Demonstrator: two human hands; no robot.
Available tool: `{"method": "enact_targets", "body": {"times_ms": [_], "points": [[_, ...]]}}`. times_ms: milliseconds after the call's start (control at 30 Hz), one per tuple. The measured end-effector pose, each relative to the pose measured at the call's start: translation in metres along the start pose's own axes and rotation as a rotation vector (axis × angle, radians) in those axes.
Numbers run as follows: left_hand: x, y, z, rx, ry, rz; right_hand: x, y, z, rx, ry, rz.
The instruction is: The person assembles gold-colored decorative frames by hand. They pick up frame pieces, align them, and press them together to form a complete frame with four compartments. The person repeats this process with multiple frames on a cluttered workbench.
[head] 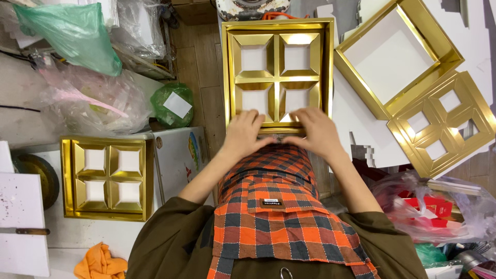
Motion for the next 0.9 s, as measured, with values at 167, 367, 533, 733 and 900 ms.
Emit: {"method": "enact_targets", "body": {"times_ms": [167, 367, 533, 733, 900], "points": [[0.005, -0.026, 0.002, -0.024, -0.070, 0.065, 0.009, -0.020, -0.004, 0.104, 0.104, 0.067], [-0.031, -0.031, 0.004, -0.001, -0.164, 0.270, 0.012, -0.029, -0.025, 0.133, 0.048, 0.114], [-0.111, -0.033, 0.022, -0.150, -0.074, -0.036, 0.015, -0.018, -0.016, 0.084, 0.049, -0.006], [-0.129, -0.072, 0.040, -0.200, 0.091, 0.264, 0.010, -0.012, -0.011, 0.165, 0.053, -0.069], [-0.129, -0.079, 0.046, -0.193, 0.091, 0.236, -0.001, -0.030, -0.036, 0.074, -0.197, -0.011]]}}
Point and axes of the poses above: each hand's wrist, its own x-axis away from the middle knuckle, its own y-axis out of the back of the hand, z = x × y, the point moved 7 cm from there along -x, towards the middle knuckle, and after that the axes turned 14 degrees about -x, right-handed, at the moved point
